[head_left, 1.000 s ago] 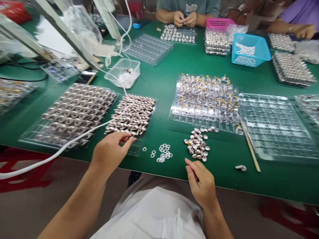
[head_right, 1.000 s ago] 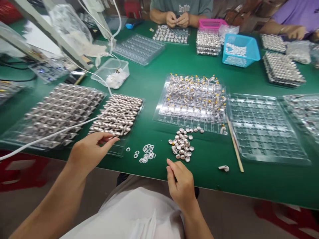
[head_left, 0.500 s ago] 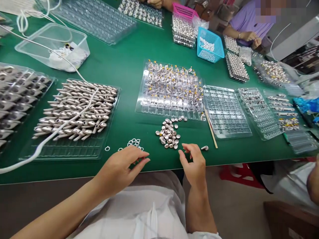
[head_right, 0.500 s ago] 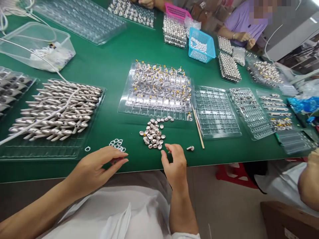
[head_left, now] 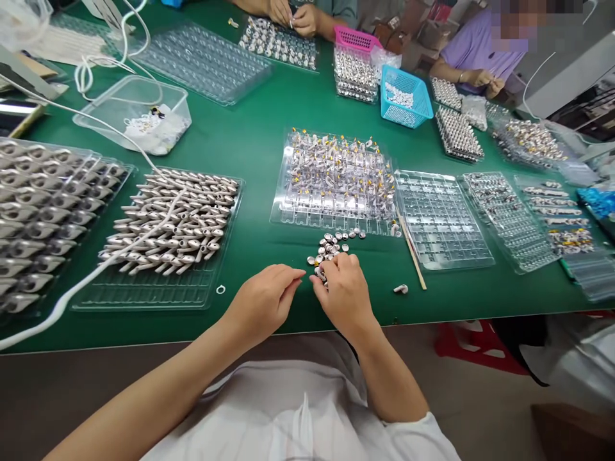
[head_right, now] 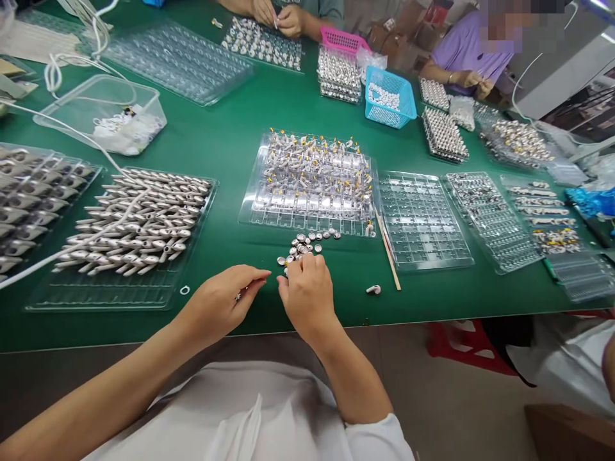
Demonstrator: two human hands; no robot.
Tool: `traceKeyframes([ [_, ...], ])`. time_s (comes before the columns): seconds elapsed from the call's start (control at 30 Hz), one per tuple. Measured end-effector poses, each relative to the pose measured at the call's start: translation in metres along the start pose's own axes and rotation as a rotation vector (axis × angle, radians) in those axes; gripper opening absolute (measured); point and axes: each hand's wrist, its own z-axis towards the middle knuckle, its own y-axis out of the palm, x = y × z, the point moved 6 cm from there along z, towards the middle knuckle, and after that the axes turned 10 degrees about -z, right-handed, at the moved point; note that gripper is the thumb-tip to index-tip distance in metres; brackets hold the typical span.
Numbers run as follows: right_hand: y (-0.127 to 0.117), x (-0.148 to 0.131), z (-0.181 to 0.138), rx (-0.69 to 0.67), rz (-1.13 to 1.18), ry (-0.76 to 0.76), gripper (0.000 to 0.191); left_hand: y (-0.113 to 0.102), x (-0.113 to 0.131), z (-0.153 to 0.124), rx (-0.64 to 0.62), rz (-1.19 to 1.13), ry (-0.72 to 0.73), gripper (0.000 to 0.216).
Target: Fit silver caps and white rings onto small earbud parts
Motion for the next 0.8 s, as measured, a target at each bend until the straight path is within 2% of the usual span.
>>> traceKeyframes([
  [0.1,0.007,-0.004,0.008,-0.071,-0.107,-0.043,0.008,0.0,0.0,-0.002,-0.023,-0.018,-0.02,0.022],
  [0.2,0.008,-0.003,0.006,-0.047,-0.091,-0.06,0.011,-0.003,-0.002,-0.005,0.002,-0.046,-0.025,0.02],
  [0.27,0.004,0.002,0.001,0.013,0.013,-0.04,0.015,-0.006,-0.004,-0.008,0.04,-0.078,-0.03,0.02],
  [0.37,-0.011,0.011,-0.009,0.158,0.289,0.026,0.014,-0.01,-0.005,-0.009,0.079,-0.186,-0.079,0.022],
  [0.43,-0.019,0.016,-0.018,0.236,0.47,0.074,0.013,-0.012,-0.005,-0.009,0.071,-0.32,-0.161,0.025],
  [0.53,-0.026,0.014,-0.032,0.263,0.634,0.093,0.021,-0.007,-0.004,-0.01,-0.008,-0.59,-0.336,0.029],
  [0.67,-0.031,0.001,-0.048,0.325,0.632,0.02,0.036,0.003,-0.001,-0.012,-0.075,-0.962,-0.528,0.026],
  [0.8,-0.03,-0.006,-0.057,0.373,0.588,-0.021,0.043,0.009,0.0,-0.011,-0.086,-1.142,-0.646,0.018],
])
